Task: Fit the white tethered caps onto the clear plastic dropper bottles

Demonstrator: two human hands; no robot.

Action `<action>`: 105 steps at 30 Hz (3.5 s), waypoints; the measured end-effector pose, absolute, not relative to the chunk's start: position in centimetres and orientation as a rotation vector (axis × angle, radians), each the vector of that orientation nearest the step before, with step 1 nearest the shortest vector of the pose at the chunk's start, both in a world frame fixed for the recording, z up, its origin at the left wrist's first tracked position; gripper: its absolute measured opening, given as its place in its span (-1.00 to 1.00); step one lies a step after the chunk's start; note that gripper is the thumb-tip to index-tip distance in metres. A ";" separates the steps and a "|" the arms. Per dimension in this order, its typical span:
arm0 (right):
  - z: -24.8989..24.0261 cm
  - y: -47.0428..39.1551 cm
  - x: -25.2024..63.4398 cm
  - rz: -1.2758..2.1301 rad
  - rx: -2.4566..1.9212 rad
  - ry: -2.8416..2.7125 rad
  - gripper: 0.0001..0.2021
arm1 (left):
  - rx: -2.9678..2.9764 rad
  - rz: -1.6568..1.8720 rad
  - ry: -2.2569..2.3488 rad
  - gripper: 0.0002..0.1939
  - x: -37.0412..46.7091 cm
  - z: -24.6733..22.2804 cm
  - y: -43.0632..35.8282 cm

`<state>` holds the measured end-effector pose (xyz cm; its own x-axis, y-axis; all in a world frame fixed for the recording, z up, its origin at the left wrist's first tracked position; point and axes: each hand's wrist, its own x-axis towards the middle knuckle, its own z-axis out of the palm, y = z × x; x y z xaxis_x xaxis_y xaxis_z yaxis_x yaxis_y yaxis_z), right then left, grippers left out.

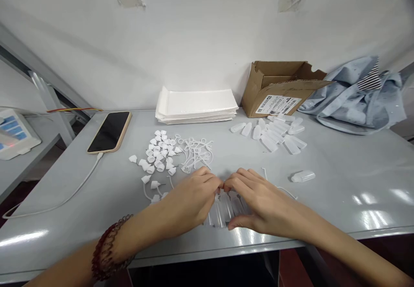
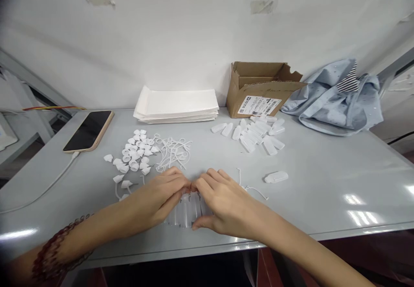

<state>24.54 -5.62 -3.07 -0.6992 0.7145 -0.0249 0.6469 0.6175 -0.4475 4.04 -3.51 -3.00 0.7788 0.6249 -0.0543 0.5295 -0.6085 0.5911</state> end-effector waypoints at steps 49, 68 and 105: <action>-1.4 -3.2 40.0 0.746 -1.783 -2.507 -0.81 | 2.616 0.377 1.212 -0.71 1.7 -4.7 3.5; -2.7 -0.9 22.3 0.711 -1.178 -2.058 -0.78 | 1.477 0.995 1.198 -0.73 2.1 -1.7 -0.4; -2.7 -3.0 20.8 2.157 -0.448 -1.347 -0.74 | 1.907 0.788 0.907 -0.92 0.8 1.4 -1.6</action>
